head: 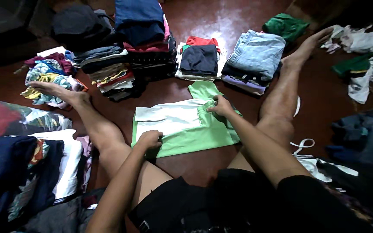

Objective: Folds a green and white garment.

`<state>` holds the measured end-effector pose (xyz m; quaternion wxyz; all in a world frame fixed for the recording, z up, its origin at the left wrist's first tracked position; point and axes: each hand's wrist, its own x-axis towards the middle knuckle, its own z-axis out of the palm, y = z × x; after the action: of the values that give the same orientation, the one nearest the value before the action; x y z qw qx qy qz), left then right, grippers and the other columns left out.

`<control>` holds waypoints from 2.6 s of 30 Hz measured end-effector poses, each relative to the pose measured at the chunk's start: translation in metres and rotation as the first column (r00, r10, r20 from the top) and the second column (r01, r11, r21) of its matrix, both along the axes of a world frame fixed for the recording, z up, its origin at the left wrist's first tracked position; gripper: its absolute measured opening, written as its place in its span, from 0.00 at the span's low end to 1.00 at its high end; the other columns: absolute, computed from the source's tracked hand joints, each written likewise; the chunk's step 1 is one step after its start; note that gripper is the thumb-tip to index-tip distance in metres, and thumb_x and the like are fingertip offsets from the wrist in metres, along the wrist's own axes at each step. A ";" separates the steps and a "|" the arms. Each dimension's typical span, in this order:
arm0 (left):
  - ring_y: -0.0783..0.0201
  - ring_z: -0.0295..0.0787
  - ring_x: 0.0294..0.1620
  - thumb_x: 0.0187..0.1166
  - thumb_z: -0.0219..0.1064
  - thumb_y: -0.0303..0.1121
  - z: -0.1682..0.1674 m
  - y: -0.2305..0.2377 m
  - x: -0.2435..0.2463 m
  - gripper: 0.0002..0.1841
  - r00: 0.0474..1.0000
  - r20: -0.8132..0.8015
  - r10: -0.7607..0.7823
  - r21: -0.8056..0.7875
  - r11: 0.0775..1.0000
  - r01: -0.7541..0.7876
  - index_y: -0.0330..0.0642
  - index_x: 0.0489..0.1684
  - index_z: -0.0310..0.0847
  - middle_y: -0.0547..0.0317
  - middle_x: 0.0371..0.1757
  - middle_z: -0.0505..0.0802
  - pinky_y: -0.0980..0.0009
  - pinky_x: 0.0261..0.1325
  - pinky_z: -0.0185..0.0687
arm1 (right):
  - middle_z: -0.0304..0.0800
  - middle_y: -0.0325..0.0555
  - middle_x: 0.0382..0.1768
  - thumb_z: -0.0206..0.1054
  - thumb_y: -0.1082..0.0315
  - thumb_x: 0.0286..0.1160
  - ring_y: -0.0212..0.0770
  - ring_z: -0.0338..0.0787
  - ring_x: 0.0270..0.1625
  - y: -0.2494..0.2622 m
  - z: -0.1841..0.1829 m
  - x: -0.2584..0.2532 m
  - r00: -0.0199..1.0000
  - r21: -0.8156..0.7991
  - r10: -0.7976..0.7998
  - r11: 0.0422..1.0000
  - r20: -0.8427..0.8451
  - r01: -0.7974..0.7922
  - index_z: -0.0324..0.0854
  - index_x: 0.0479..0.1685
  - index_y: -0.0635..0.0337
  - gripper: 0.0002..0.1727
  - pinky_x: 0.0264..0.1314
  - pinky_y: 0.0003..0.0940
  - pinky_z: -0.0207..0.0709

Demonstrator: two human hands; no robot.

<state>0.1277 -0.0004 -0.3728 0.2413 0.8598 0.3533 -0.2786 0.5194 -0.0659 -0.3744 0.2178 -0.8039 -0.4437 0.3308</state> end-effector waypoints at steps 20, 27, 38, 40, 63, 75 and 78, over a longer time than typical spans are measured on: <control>0.49 0.90 0.47 0.75 0.77 0.39 0.056 0.023 -0.052 0.13 0.987 -0.108 0.115 -0.302 0.943 -0.143 0.40 0.49 0.91 0.46 0.42 0.94 0.40 0.57 0.81 | 0.88 0.63 0.59 0.82 0.76 0.62 0.56 0.90 0.55 -0.020 0.041 0.036 0.911 -0.069 0.240 0.958 -0.337 -0.278 0.84 0.65 0.63 0.27 0.59 0.57 0.84; 0.48 0.91 0.46 0.77 0.75 0.31 0.049 0.049 -0.070 0.10 0.868 0.150 0.474 -0.287 0.861 -0.421 0.36 0.49 0.88 0.43 0.45 0.93 0.43 0.56 0.85 | 0.87 0.54 0.63 0.77 0.78 0.63 0.48 0.88 0.56 -0.009 0.052 0.049 0.913 0.168 0.048 0.986 -0.406 0.023 0.84 0.64 0.59 0.25 0.57 0.51 0.84; 0.39 0.88 0.61 0.81 0.71 0.28 0.018 0.052 -0.079 0.16 0.698 0.343 0.629 -0.155 0.771 -0.618 0.39 0.65 0.83 0.36 0.60 0.90 0.34 0.66 0.80 | 0.91 0.49 0.63 0.71 0.76 0.74 0.42 0.92 0.58 -0.039 0.006 0.070 0.861 0.246 -0.216 0.901 -0.460 0.358 0.70 0.81 0.56 0.32 0.60 0.42 0.86; 0.40 0.85 0.66 0.81 0.71 0.27 0.027 0.045 -0.077 0.25 0.615 0.392 0.684 -0.193 0.715 -0.672 0.39 0.77 0.74 0.36 0.67 0.87 0.37 0.70 0.77 | 0.89 0.52 0.64 0.71 0.72 0.75 0.44 0.92 0.57 -0.044 0.028 0.078 0.890 0.264 -0.206 0.906 -0.407 0.330 0.68 0.81 0.58 0.32 0.57 0.43 0.88; 0.34 0.84 0.69 0.88 0.58 0.49 0.039 -0.043 0.002 0.25 0.956 -0.168 0.240 0.061 0.971 -0.233 0.37 0.69 0.80 0.33 0.66 0.88 0.31 0.67 0.77 | 0.89 0.65 0.56 0.74 0.52 0.77 0.69 0.87 0.62 -0.064 0.050 0.044 0.936 -0.159 0.171 0.979 0.309 -0.127 0.84 0.62 0.60 0.24 0.58 0.75 0.78; 0.39 0.79 0.74 0.76 0.69 0.32 -0.012 -0.035 0.255 0.28 0.702 0.649 0.294 -0.048 0.936 -0.348 0.48 0.80 0.74 0.46 0.81 0.78 0.39 0.68 0.81 | 0.89 0.64 0.57 0.83 0.69 0.61 0.67 0.88 0.63 -0.006 0.018 0.059 0.894 -0.111 0.372 0.928 0.248 -0.355 0.84 0.64 0.60 0.27 0.66 0.72 0.78; 0.38 0.69 0.83 0.68 0.73 0.27 -0.001 -0.015 0.279 0.37 0.774 0.626 0.100 -0.005 0.992 -0.124 0.52 0.84 0.72 0.49 0.82 0.79 0.33 0.75 0.70 | 0.91 0.60 0.50 0.76 0.69 0.68 0.63 0.89 0.59 -0.014 0.030 0.063 0.835 -0.046 0.436 0.893 0.336 -0.448 0.90 0.50 0.59 0.12 0.62 0.69 0.79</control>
<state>0.4064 -0.0156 -0.3737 0.3449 0.8853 0.3090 0.0432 0.5826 -0.0802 -0.3446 0.0704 -0.7205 -0.6532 0.2219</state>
